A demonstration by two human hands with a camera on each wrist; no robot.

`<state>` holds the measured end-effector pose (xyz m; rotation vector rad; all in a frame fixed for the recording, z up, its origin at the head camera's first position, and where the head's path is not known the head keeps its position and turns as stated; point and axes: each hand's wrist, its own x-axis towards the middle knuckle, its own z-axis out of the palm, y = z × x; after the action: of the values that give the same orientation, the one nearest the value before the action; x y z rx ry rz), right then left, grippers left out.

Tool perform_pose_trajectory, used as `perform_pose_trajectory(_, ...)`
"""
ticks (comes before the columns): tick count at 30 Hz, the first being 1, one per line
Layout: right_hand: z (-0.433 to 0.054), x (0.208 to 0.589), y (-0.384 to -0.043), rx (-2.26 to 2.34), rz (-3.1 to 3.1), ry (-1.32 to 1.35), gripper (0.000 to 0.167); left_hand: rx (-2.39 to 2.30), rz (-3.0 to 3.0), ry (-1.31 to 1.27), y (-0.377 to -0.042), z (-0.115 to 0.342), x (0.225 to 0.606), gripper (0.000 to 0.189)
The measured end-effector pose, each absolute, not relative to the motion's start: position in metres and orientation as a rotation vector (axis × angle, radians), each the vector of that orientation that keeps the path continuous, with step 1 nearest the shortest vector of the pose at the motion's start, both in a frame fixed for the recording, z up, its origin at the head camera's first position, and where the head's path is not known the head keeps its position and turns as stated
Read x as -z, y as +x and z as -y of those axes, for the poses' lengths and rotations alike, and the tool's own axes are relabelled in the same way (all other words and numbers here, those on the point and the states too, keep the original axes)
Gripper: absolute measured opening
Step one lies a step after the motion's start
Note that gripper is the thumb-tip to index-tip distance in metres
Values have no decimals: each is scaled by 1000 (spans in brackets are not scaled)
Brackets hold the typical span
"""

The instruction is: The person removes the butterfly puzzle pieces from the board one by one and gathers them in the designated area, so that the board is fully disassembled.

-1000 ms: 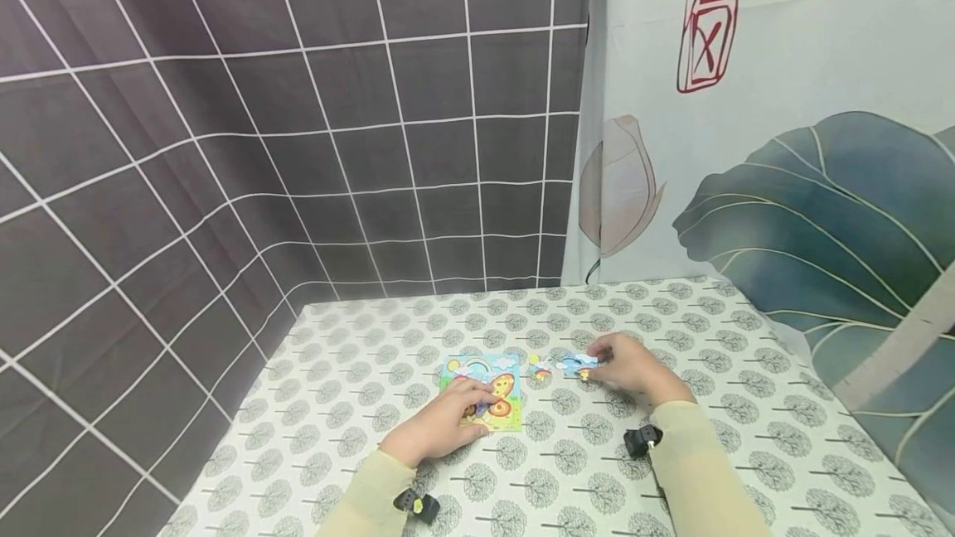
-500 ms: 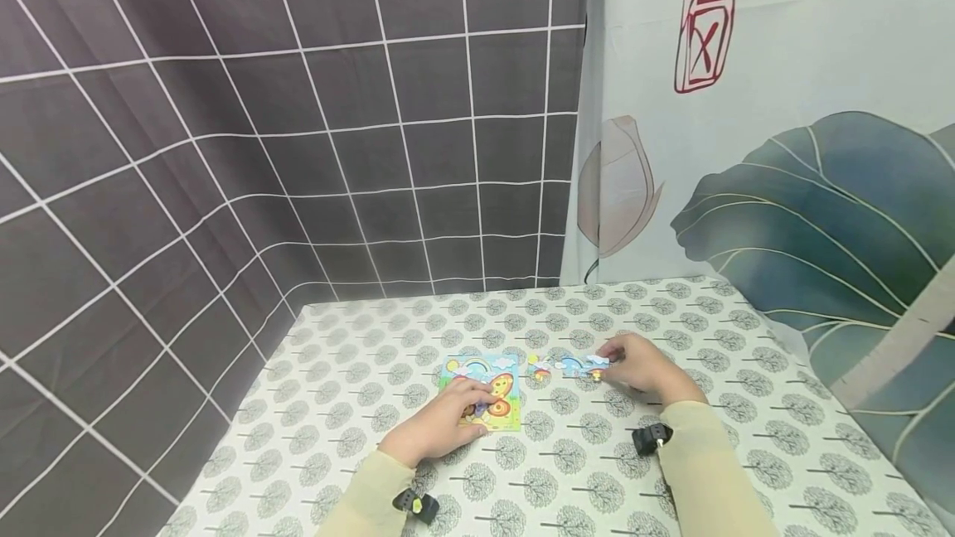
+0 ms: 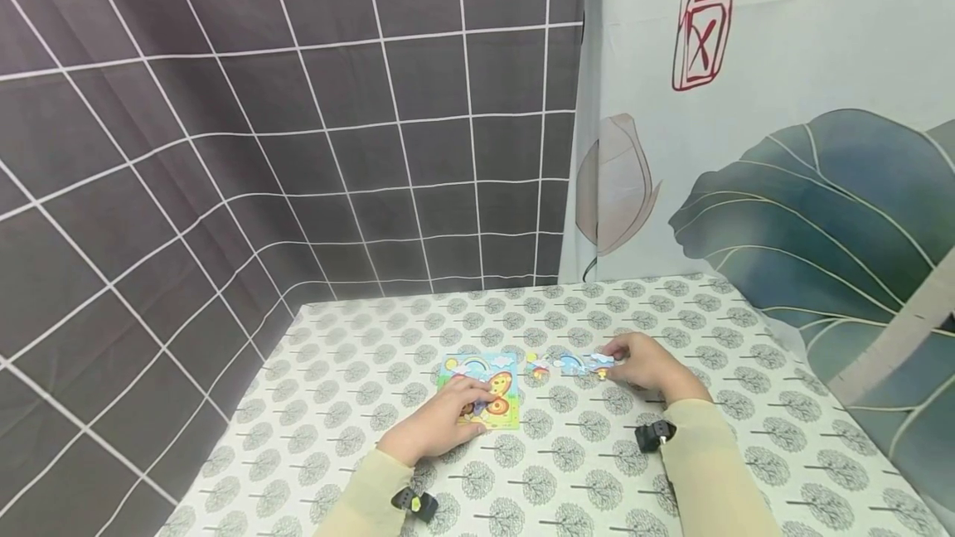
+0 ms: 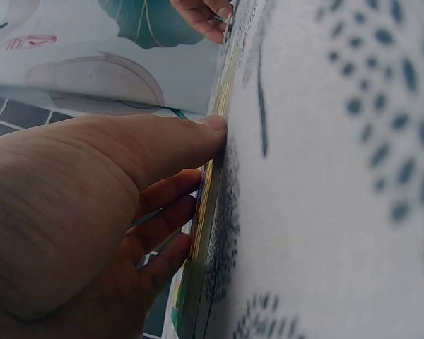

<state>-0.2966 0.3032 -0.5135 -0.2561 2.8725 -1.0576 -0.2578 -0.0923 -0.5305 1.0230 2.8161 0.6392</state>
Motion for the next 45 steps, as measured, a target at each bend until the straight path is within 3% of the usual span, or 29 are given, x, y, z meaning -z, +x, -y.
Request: perform_pose_trajectory(45, -311, 520, -301, 1088, -2854, -205, 41, -633, -2806, 1009, -256, 93, 528, 47)
